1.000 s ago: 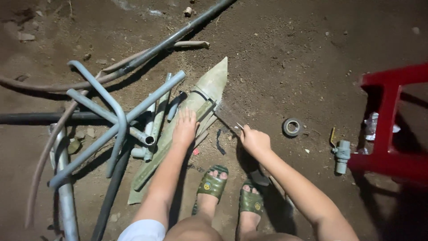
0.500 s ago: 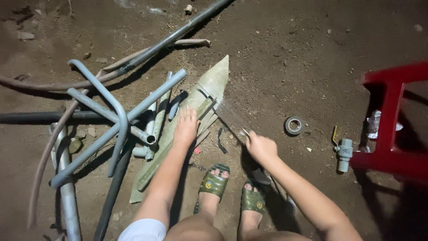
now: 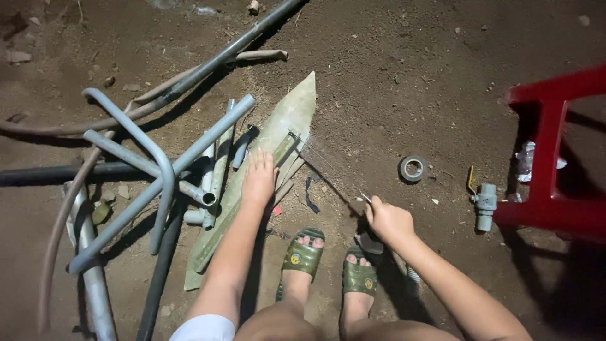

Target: The person sits on the ground and uses a hand saw to cut a grey PVC pipe that is resting on a flat piece of wood. After sawing through the pipe, they pick up the two resulting pieces and fit them together.

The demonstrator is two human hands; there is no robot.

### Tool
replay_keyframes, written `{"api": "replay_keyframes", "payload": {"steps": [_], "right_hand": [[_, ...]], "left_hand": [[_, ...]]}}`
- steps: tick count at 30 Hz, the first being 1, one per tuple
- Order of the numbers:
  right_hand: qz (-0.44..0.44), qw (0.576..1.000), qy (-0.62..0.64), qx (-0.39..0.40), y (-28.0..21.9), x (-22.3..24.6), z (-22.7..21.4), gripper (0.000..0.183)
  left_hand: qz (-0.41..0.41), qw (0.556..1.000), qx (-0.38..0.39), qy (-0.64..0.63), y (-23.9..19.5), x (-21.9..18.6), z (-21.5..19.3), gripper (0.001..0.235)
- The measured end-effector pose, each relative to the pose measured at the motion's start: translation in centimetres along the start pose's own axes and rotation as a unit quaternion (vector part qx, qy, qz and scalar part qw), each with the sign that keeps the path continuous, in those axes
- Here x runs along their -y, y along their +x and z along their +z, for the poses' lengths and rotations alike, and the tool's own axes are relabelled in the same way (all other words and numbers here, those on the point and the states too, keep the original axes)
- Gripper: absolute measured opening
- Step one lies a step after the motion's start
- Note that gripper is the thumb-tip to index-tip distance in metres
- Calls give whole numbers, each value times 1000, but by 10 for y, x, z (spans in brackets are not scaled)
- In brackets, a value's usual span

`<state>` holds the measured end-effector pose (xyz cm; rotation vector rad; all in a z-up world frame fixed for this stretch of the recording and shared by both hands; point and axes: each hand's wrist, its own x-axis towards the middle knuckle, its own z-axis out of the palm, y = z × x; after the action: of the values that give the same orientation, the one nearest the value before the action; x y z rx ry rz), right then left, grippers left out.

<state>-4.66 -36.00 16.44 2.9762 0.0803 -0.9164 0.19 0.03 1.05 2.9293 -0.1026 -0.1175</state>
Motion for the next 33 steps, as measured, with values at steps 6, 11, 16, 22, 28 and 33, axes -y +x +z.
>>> {"api": "replay_keyframes", "payload": {"steps": [6, 11, 16, 22, 28, 33], "right_hand": [[-42, 999, 20, -17, 55, 44, -9, 34], [-73, 994, 33, -69, 87, 60, -4, 33], [-26, 985, 157, -65, 31, 11, -5, 30], [69, 938, 325, -100, -32, -40, 35, 28], [71, 932, 340, -104, -38, -58, 48, 25], [27, 939, 323, -115, -32, -52, 40, 21]], "left_hand": [[-3, 1000, -20, 15, -1, 1, 6, 63], [-13, 1000, -22, 16, -1, -1, 3, 63], [-15, 1000, -24, 2, 0, -4, -2, 63], [-53, 997, 44, -31, -7, -6, -28, 89], [-146, 984, 38, -96, -50, -10, -32, 91], [-92, 995, 22, -45, -65, -13, -25, 66]]}}
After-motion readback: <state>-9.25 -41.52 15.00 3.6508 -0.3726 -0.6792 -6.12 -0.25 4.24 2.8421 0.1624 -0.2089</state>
